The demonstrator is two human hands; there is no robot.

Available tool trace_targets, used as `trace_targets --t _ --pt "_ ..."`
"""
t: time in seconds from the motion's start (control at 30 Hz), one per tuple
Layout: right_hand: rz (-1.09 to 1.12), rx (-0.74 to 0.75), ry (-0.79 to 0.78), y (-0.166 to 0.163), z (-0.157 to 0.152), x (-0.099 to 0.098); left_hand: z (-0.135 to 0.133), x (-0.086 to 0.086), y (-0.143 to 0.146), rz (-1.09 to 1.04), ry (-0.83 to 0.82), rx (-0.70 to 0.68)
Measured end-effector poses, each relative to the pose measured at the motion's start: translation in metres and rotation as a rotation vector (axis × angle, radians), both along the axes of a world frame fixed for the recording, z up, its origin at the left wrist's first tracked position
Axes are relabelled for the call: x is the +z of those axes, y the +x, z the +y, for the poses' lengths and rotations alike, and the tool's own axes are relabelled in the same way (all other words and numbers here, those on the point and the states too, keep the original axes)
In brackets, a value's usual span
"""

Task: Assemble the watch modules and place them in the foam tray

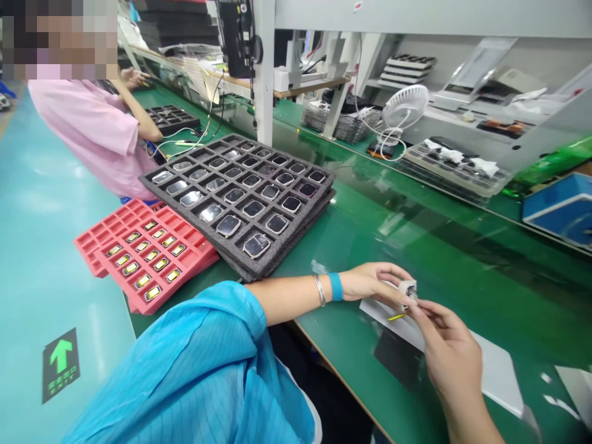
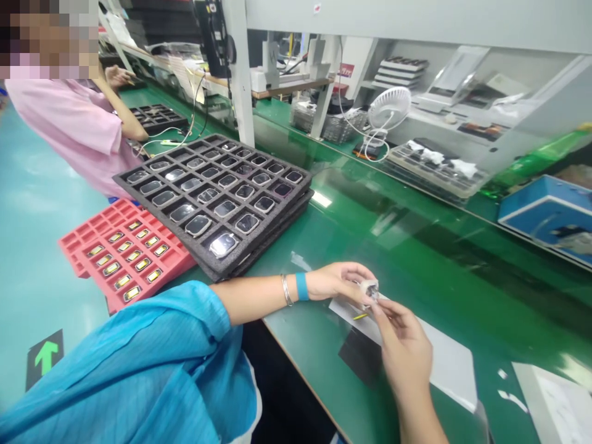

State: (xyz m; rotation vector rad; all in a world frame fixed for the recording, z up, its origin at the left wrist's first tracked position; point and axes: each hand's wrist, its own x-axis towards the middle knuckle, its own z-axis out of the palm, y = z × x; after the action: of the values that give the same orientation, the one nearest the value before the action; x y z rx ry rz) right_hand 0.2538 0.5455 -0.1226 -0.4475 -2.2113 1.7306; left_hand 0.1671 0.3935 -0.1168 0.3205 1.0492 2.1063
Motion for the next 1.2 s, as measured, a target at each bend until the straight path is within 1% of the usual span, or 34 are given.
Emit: trace_targets --t 0.17,0.27,0.37,0.53,0.63,0.7,0.77,0.8,0.87,0.93,1.0,1.07,1.2 --pt "0.114 0.021 0.018 -0.003 0.002 -0.004 -0.001 0.006 0.004 -0.014 0.016 -0.020" --pt "0.203 0.014 0.054 0.001 0.000 -0.002 -0.001 0.010 0.008 0.018 0.028 -0.029" --pt "0.282 0.021 0.083 0.003 0.000 0.002 0.001 0.010 0.006 0.054 0.040 -0.018" --pt "0.388 0.045 0.219 0.008 0.002 0.010 0.004 0.008 0.004 0.107 -0.021 -0.044" --pt "0.380 0.034 0.314 0.013 0.001 0.015 0.004 0.008 0.006 0.136 -0.069 -0.040" --pt "0.365 0.026 0.339 0.014 0.001 0.016 0.004 0.008 0.007 0.145 -0.083 -0.036" --pt "0.354 0.028 0.314 0.013 0.001 0.016 0.004 0.009 0.007 0.148 -0.094 -0.036" --pt "0.345 0.028 0.276 0.012 0.001 0.015 0.004 0.010 0.007 0.148 -0.100 -0.034" --pt "0.313 0.063 0.135 0.010 0.002 0.012 0.004 0.012 0.006 0.144 -0.110 -0.028" --pt "0.268 0.145 -0.049 0.007 0.003 0.009 0.004 0.013 0.006 0.143 -0.111 -0.019" --pt "0.224 0.223 -0.179 0.004 0.004 0.007 0.003 0.014 0.006 0.144 -0.107 -0.016" --pt "0.199 0.232 -0.210 0.003 0.003 0.006 0.003 0.014 0.006 0.146 -0.105 -0.018" --pt "0.216 0.126 -0.137 0.006 0.001 0.007 0.004 0.013 0.007 0.155 -0.113 -0.024"
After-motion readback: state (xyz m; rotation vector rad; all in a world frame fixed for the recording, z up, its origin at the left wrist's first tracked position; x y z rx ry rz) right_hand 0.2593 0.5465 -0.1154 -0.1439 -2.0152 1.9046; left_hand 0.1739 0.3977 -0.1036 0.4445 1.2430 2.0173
